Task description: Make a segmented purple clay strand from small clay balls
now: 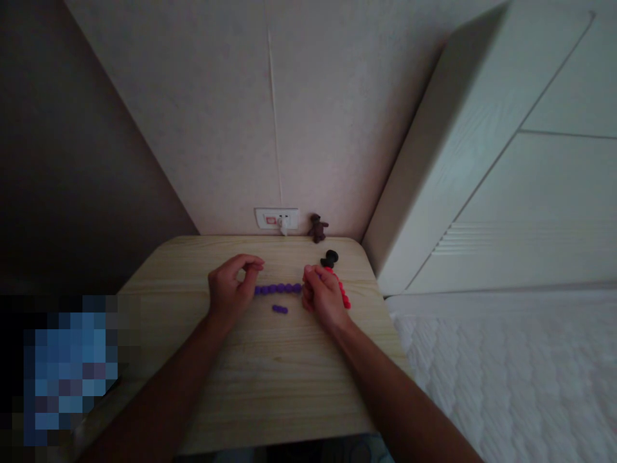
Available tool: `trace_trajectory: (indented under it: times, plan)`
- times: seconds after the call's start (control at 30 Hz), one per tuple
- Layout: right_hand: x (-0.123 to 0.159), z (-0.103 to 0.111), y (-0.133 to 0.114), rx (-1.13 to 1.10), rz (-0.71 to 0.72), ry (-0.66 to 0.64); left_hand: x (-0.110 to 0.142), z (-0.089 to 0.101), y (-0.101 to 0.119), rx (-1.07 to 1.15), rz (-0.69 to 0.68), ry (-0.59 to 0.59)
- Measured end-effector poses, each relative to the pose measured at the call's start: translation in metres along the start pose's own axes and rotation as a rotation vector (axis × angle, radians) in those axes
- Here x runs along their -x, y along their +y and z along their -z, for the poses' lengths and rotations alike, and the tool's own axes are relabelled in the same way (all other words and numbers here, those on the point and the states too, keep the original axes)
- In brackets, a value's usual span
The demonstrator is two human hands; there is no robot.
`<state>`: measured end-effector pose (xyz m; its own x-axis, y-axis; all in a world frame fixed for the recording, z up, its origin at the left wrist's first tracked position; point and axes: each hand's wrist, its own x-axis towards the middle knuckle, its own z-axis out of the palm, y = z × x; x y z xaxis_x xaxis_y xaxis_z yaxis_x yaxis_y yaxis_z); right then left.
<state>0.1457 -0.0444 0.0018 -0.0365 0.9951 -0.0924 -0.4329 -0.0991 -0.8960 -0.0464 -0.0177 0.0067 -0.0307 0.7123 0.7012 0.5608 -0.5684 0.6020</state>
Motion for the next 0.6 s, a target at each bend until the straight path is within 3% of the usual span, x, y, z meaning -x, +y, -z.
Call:
trace_trajectory:
  times: [0.23,0.43,0.6]
  plan:
    - [0.002,-0.001,-0.005,0.04,-0.021,0.111,0.002,-0.001,0.001,-0.029,-0.039,-0.08]
    - [0.001,0.003,0.001,0.129,0.032,0.114,0.007,-0.009,0.008,-0.148,-0.181,-0.364]
    - [0.0,0.009,0.006,0.241,0.068,0.071,0.011,-0.017,0.013,-0.227,-0.212,-0.548]
